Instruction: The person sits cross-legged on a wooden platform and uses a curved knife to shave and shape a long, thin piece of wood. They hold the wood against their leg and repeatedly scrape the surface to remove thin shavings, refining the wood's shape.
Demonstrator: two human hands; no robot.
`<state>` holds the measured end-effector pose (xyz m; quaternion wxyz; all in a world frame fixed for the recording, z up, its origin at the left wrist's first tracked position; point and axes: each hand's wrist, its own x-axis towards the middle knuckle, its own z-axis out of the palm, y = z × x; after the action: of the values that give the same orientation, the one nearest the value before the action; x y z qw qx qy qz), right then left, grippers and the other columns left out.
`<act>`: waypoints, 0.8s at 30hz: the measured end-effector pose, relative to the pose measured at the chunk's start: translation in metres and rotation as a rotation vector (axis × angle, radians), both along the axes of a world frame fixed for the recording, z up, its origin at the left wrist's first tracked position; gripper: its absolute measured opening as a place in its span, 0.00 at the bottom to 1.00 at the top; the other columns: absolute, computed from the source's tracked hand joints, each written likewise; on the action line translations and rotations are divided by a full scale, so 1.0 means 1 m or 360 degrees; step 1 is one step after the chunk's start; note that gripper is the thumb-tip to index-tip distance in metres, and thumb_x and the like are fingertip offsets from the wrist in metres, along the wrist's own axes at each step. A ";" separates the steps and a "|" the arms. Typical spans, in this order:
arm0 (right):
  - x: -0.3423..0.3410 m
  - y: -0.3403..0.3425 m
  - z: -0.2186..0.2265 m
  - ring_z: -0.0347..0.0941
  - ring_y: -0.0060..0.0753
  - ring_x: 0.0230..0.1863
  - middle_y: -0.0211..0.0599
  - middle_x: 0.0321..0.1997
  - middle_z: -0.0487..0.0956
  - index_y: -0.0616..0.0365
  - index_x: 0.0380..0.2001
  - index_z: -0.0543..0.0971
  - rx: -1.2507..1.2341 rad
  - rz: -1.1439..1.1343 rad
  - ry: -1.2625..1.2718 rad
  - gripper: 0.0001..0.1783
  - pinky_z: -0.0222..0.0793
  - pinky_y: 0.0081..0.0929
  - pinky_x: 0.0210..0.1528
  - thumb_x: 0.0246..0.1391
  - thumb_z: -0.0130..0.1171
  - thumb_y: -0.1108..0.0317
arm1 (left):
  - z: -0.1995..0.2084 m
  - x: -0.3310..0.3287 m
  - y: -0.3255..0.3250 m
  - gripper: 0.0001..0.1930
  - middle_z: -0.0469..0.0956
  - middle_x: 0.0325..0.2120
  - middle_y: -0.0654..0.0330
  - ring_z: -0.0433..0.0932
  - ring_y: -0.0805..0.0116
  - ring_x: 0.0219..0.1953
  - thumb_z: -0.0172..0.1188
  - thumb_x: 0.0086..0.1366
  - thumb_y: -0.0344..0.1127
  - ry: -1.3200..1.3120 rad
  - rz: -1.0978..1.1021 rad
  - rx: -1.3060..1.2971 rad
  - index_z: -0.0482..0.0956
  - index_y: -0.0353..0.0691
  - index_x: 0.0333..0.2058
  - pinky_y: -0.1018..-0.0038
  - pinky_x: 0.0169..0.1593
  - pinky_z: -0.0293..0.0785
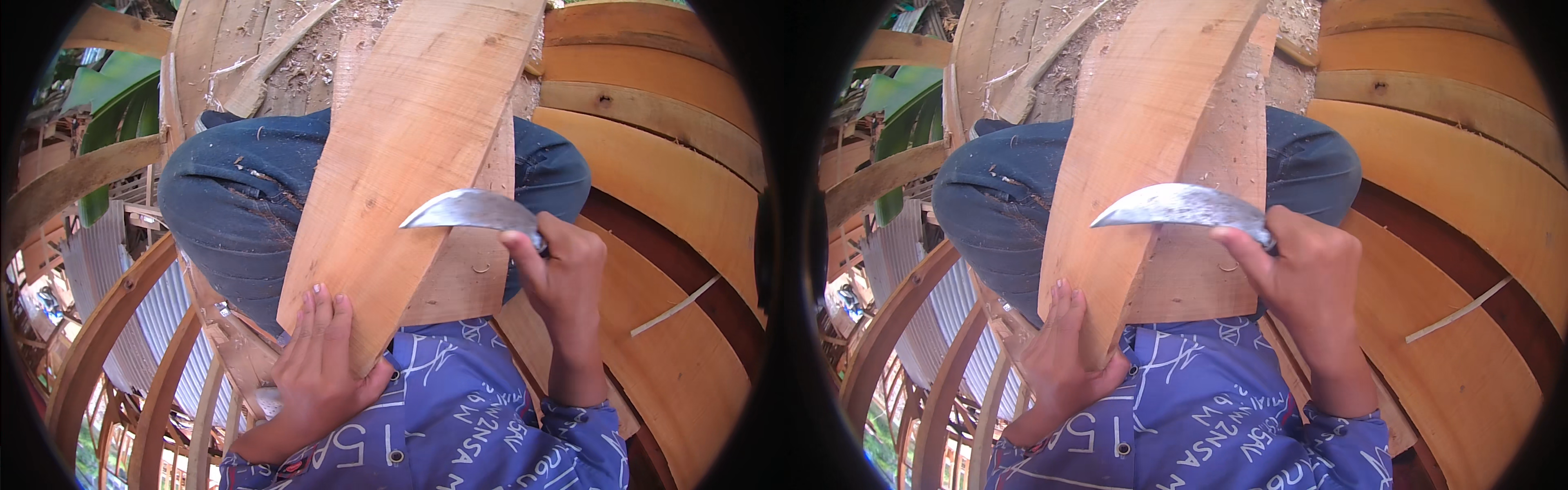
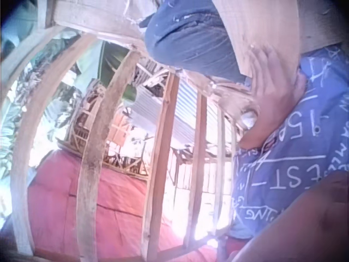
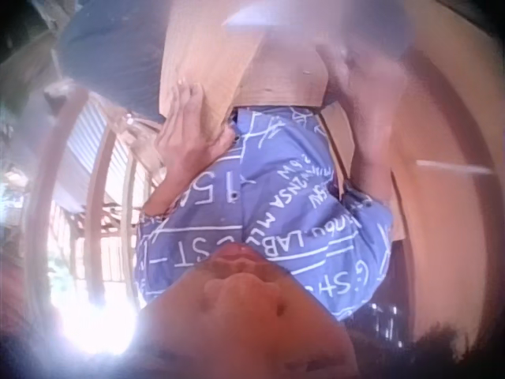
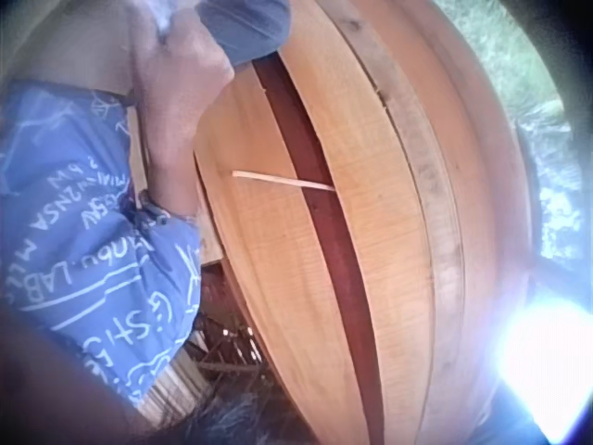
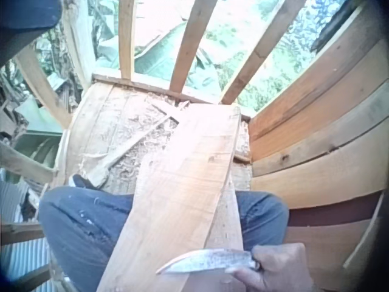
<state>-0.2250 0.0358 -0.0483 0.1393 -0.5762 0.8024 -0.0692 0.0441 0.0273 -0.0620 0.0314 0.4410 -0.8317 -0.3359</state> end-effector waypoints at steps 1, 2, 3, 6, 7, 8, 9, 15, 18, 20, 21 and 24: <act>0.006 -0.005 -0.004 0.54 0.43 0.13 0.44 0.11 0.57 0.63 0.12 0.61 0.0002 0.0049 -0.0010 0.34 0.51 0.34 0.17 0.52 0.58 0.43 | 0.001 0.002 0.000 0.34 0.72 0.47 0.32 0.74 0.41 0.51 0.66 0.46 0.43 -0.0008 0.0005 0.0014 0.72 0.24 0.47 0.60 0.51 0.74; 0.007 -0.007 -0.006 0.56 0.46 0.13 0.46 0.11 0.58 0.62 0.12 0.61 0.0004 0.0096 -0.0022 0.34 0.52 0.34 0.16 0.51 0.59 0.43 | 0.002 0.002 -0.001 0.34 0.72 0.47 0.32 0.74 0.41 0.51 0.66 0.46 0.43 -0.0002 -0.0007 0.0029 0.72 0.24 0.47 0.60 0.50 0.74; 0.006 -0.011 -0.006 0.58 0.45 0.13 0.44 0.10 0.60 0.60 0.11 0.63 0.0014 0.0104 0.0060 0.34 0.54 0.34 0.16 0.47 0.61 0.41 | 0.003 0.003 -0.003 0.34 0.72 0.47 0.32 0.74 0.41 0.51 0.66 0.45 0.43 -0.0007 -0.0006 0.0032 0.72 0.24 0.47 0.60 0.50 0.75; -0.001 -0.019 -0.007 0.63 0.43 0.11 0.40 0.09 0.64 0.57 0.09 0.66 0.0007 0.0143 0.0244 0.33 0.57 0.33 0.15 0.41 0.65 0.39 | 0.003 0.001 -0.004 0.33 0.72 0.47 0.32 0.74 0.41 0.50 0.66 0.46 0.43 0.0010 0.0009 0.0028 0.72 0.23 0.47 0.60 0.50 0.75; -0.004 -0.020 -0.009 0.63 0.43 0.11 0.40 0.09 0.64 0.57 0.09 0.66 -0.0018 0.0165 0.0264 0.33 0.57 0.33 0.14 0.41 0.65 0.39 | 0.003 -0.001 -0.004 0.33 0.72 0.47 0.32 0.74 0.41 0.50 0.66 0.46 0.43 0.0022 0.0016 0.0022 0.72 0.23 0.47 0.60 0.50 0.75; -0.006 -0.022 -0.010 0.63 0.43 0.11 0.40 0.08 0.64 0.57 0.09 0.66 -0.0043 0.0186 0.0284 0.33 0.57 0.33 0.14 0.41 0.65 0.39 | 0.003 -0.002 -0.004 0.33 0.72 0.47 0.32 0.74 0.41 0.50 0.66 0.46 0.43 0.0015 0.0018 -0.0001 0.72 0.23 0.47 0.60 0.50 0.75; -0.007 -0.023 -0.011 0.62 0.44 0.11 0.40 0.08 0.64 0.57 0.09 0.66 -0.0055 0.0195 0.0304 0.33 0.56 0.33 0.14 0.41 0.65 0.39 | 0.002 -0.002 -0.004 0.33 0.72 0.47 0.32 0.75 0.41 0.50 0.65 0.46 0.43 0.0012 0.0018 -0.0019 0.72 0.23 0.47 0.60 0.50 0.74; -0.017 -0.034 -0.019 0.62 0.44 0.11 0.40 0.08 0.63 0.57 0.08 0.66 -0.0110 0.0124 0.0414 0.34 0.56 0.35 0.14 0.42 0.63 0.38 | 0.002 -0.003 -0.005 0.32 0.72 0.47 0.32 0.75 0.42 0.49 0.64 0.47 0.42 0.0016 0.0046 -0.0020 0.72 0.23 0.48 0.61 0.50 0.74; -0.023 -0.037 -0.021 0.62 0.44 0.12 0.41 0.08 0.63 0.58 0.08 0.67 -0.0105 0.0103 0.0435 0.35 0.57 0.35 0.15 0.43 0.62 0.37 | 0.002 -0.004 -0.005 0.32 0.73 0.46 0.32 0.76 0.41 0.49 0.63 0.47 0.42 0.0024 0.0048 -0.0037 0.72 0.23 0.48 0.61 0.50 0.75; -0.024 -0.039 -0.021 0.61 0.45 0.12 0.44 0.09 0.63 0.60 0.09 0.67 -0.0125 0.0112 0.0434 0.35 0.57 0.36 0.16 0.46 0.60 0.37 | 0.001 -0.006 -0.004 0.32 0.73 0.46 0.32 0.76 0.41 0.49 0.63 0.48 0.43 0.0017 0.0059 -0.0041 0.72 0.23 0.48 0.61 0.49 0.75; -0.029 -0.041 -0.024 0.61 0.46 0.12 0.46 0.09 0.64 0.61 0.10 0.69 -0.0125 -0.0053 0.0403 0.35 0.57 0.36 0.17 0.48 0.58 0.37 | 0.002 -0.006 -0.004 0.32 0.73 0.46 0.32 0.76 0.42 0.49 0.63 0.48 0.43 0.0010 0.0064 -0.0039 0.72 0.23 0.48 0.61 0.49 0.75; -0.073 -0.051 -0.025 0.63 0.47 0.14 0.51 0.11 0.68 0.65 0.15 0.74 -0.0028 -0.0549 0.0382 0.35 0.58 0.35 0.19 0.54 0.53 0.38 | 0.002 -0.001 0.001 0.33 0.73 0.46 0.33 0.75 0.41 0.49 0.64 0.48 0.44 -0.0002 0.0033 -0.0052 0.72 0.23 0.48 0.61 0.49 0.75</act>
<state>-0.2976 -0.0155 -0.0736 0.0238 -0.4356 0.8993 -0.0299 0.0430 0.0286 -0.0600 0.0415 0.4493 -0.8324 -0.3217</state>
